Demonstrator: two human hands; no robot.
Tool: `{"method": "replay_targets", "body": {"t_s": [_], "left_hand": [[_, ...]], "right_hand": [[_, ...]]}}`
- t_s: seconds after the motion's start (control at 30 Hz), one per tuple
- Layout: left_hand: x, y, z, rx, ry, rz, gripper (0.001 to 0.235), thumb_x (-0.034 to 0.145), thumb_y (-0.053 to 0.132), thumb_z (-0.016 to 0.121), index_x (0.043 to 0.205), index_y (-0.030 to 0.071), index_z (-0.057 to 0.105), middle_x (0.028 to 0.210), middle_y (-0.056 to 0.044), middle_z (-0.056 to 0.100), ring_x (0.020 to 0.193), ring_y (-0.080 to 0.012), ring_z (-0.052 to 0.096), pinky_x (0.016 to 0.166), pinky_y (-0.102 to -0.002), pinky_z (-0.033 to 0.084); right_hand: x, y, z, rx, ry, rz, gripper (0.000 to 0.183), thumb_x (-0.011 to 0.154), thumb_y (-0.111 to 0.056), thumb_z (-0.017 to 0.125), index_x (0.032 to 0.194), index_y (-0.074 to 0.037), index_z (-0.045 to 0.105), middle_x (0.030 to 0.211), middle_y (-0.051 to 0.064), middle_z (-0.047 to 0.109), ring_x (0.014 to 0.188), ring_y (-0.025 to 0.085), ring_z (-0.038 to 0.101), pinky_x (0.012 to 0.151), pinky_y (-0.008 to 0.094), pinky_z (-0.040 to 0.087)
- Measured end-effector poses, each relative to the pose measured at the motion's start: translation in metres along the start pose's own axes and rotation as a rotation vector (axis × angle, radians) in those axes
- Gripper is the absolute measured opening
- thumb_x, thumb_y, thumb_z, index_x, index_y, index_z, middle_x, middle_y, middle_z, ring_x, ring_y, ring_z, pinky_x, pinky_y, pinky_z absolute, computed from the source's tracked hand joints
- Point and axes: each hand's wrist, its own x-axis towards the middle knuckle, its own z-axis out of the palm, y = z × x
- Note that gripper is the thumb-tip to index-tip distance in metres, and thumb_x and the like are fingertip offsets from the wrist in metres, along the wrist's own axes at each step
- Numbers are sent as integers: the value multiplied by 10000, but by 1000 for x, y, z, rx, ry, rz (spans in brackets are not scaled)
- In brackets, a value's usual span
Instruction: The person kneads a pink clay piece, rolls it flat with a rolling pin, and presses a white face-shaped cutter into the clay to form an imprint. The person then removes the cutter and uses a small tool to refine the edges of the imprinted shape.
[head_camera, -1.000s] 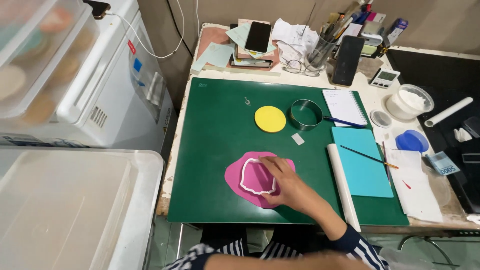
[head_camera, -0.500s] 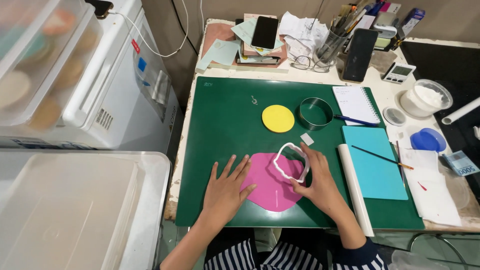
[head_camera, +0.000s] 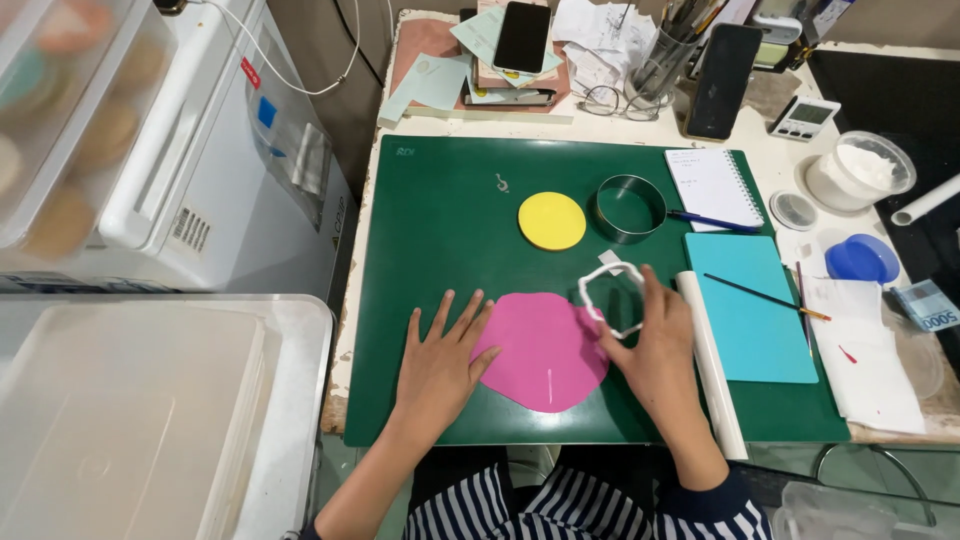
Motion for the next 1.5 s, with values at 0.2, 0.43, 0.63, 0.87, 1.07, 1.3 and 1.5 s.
{"method": "replay_targets", "body": {"t_s": [0.2,0.43,0.63,0.87,1.07,1.3,1.5], "left_hand": [[0,-2,-11,-165,-183,-99,611,1075,557,199,1595,261,322,1670,38,298,1543,-279,212,1211,-613,116],[-34,-17,8,-6,-1,-36,699,1062,600,271,1628,197,196,1687,69,207,1547,-190,134,1183,-498,156],[-38,5,-49,-272,115,-254,709,1074,450,310,1623,47,112,1713,-147,63,1567,-381,50,1212,-552,148],[-33,41,-41,-156,222,-253,707,1076,369,365,1598,-53,141,1695,-259,27,1575,-408,8,1237,-577,94],[-6,20,-3,12,112,-329,697,1035,443,349,1526,-51,353,1629,-338,231,1567,-439,112,1193,-711,21],[56,-21,-5,-54,135,-326,664,997,318,405,1552,-43,360,1659,-322,174,1566,-454,89,1151,-758,71],[93,-45,-7,-45,199,-299,640,986,129,449,1574,-88,319,1692,-275,83,1570,-436,16,1176,-746,55]], "right_hand": [[-28,43,-15,-426,381,2,632,968,-304,704,1484,19,530,1335,310,534,1257,492,517,947,611,495],[-63,106,-9,-527,307,78,407,975,-250,673,1283,10,615,1095,214,568,954,424,553,775,507,488],[-50,38,-21,-330,394,27,339,1041,-86,608,1346,54,560,1127,262,509,977,425,520,760,505,479],[-50,-49,48,-62,-112,-655,471,975,-184,648,1436,-127,572,1114,72,612,979,253,571,749,382,420],[-6,-65,57,-282,-98,-554,481,1099,-415,279,1471,-265,545,1554,113,442,1446,345,399,1139,586,260],[68,-71,84,-348,-15,-543,541,1095,-393,215,1595,-280,388,1524,99,435,1422,301,432,1071,493,354],[108,-76,93,-251,60,-527,531,1108,-351,232,1613,-247,359,1445,88,460,1339,300,484,1033,468,387]]}}
